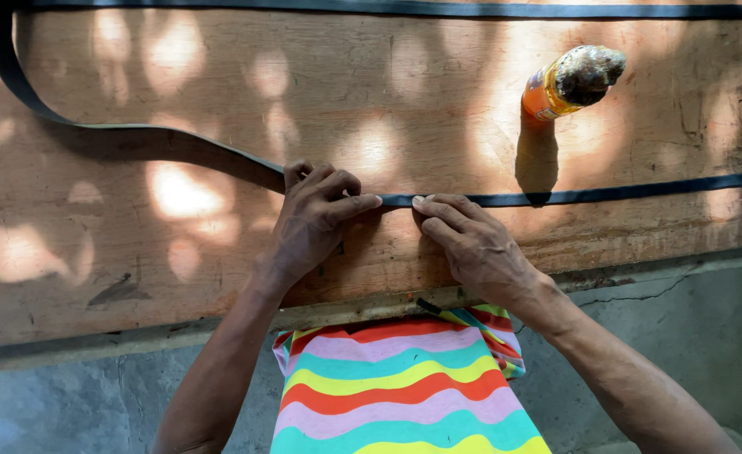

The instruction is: The person applies glue to a long black strap using a plastic bottle with a brush applicator. They then fold the strap over itself and press the glued sections together. The process is repeated for a second strap.

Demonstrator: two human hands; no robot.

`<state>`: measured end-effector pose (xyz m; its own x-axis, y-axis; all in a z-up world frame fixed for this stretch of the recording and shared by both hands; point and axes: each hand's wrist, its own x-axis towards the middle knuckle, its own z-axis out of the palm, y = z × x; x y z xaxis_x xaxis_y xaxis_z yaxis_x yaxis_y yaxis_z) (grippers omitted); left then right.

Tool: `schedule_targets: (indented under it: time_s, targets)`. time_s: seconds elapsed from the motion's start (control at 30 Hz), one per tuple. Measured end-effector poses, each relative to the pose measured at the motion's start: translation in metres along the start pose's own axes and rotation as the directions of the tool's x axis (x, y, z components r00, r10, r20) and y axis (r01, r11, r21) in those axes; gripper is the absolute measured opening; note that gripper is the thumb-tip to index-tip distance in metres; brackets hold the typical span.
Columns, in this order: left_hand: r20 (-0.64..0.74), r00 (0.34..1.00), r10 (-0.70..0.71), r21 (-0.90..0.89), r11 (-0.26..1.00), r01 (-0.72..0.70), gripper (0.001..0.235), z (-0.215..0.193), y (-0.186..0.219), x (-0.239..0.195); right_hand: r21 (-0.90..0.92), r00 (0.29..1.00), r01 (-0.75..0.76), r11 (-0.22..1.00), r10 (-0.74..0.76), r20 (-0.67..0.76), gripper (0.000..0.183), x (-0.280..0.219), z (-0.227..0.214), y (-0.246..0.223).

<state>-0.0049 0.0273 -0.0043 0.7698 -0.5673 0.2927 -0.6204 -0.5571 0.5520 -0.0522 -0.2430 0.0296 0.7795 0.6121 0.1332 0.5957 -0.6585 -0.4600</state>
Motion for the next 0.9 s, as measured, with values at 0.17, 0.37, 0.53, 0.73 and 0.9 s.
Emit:
schedule_targets:
  time_s: [0.17, 0.37, 0.53, 0.73, 0.9]
  targets:
    - [-0.014, 1.0, -0.014, 0.007, 1.0, 0.014, 0.035, -0.005, -0.001, -0.001, 0.044, 1.0, -0.029, 0.999, 0.029, -0.01, 0.036, -0.001, 0.003, 0.003]
    - [0.044, 0.999, -0.032, 0.051, 0.998, 0.03, 0.045, -0.002, -0.003, -0.003, 0.046, 0.999, -0.037, 0.998, 0.037, 0.006, 0.036, 0.0, 0.002, 0.004]
    - [0.073, 0.996, -0.042, 0.087, 0.996, 0.036, 0.048, 0.0, -0.004, -0.006, 0.031, 0.999, -0.04, 0.999, 0.039, 0.03, 0.043, 0.003, 0.002, 0.002]
    - [0.059, 0.998, 0.012, 0.174, 0.985, -0.022, 0.036, 0.0, -0.005, -0.01, -0.041, 0.986, -0.076, 0.996, 0.081, 0.144, 0.057, 0.017, 0.001, -0.006]
    - [0.035, 0.999, 0.027, 0.163, 0.986, -0.032, 0.031, -0.005, -0.006, -0.013, -0.162, 0.985, 0.152, 0.975, -0.134, 0.112, 0.059, 0.031, 0.006, -0.02]
